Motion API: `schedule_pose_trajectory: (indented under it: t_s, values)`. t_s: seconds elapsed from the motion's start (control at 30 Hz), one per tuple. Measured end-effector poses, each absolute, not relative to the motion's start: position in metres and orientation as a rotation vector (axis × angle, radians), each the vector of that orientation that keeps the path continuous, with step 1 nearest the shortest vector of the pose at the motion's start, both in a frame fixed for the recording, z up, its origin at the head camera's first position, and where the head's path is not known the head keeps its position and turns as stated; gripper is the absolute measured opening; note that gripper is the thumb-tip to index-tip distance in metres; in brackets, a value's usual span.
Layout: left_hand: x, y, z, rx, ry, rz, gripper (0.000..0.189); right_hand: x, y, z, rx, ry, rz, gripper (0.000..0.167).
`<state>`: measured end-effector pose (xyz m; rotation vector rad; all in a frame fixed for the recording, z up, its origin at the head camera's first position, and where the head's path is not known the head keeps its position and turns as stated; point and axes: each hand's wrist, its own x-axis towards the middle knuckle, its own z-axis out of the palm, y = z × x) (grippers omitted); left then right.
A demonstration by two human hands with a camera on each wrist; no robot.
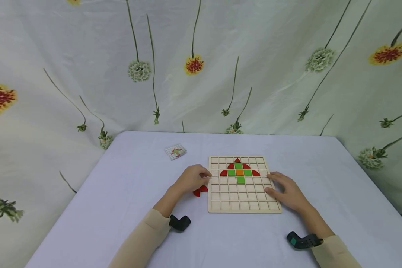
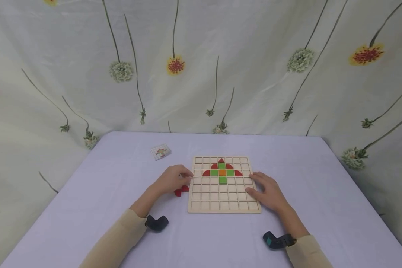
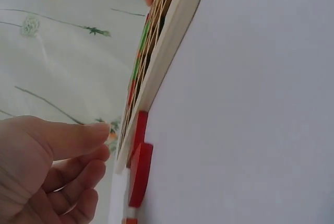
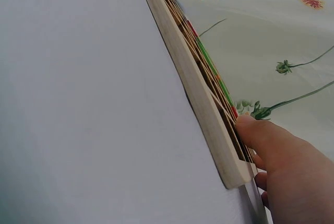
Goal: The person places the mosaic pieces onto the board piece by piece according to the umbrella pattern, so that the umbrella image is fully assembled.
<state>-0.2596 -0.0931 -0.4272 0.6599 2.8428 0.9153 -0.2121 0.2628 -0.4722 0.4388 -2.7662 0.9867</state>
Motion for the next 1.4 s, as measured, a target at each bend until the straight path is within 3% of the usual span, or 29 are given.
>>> schedule_pose_trajectory:
  t_s: [0.63, 1.07, 1.4]
  values:
    - [-0.250, -0.143, -0.425, 0.446, 2.882, 0.934, 0.016, -0.212, 0.265, -0.472, 0.437, -2.765, 0.977, 0.057]
    - [-0.247, -0.161, -0.426, 0.502, 2.757, 0.997, 0.027, -0.214, 0.266, -0.474, 0.463, -2.753, 0.980, 0.056]
    - [-0.246, -0.161, -0.430, 0.509, 2.795, 0.978, 0.018, -0.214, 0.265, -0.474, 0.450, -2.765, 0.982, 0.056]
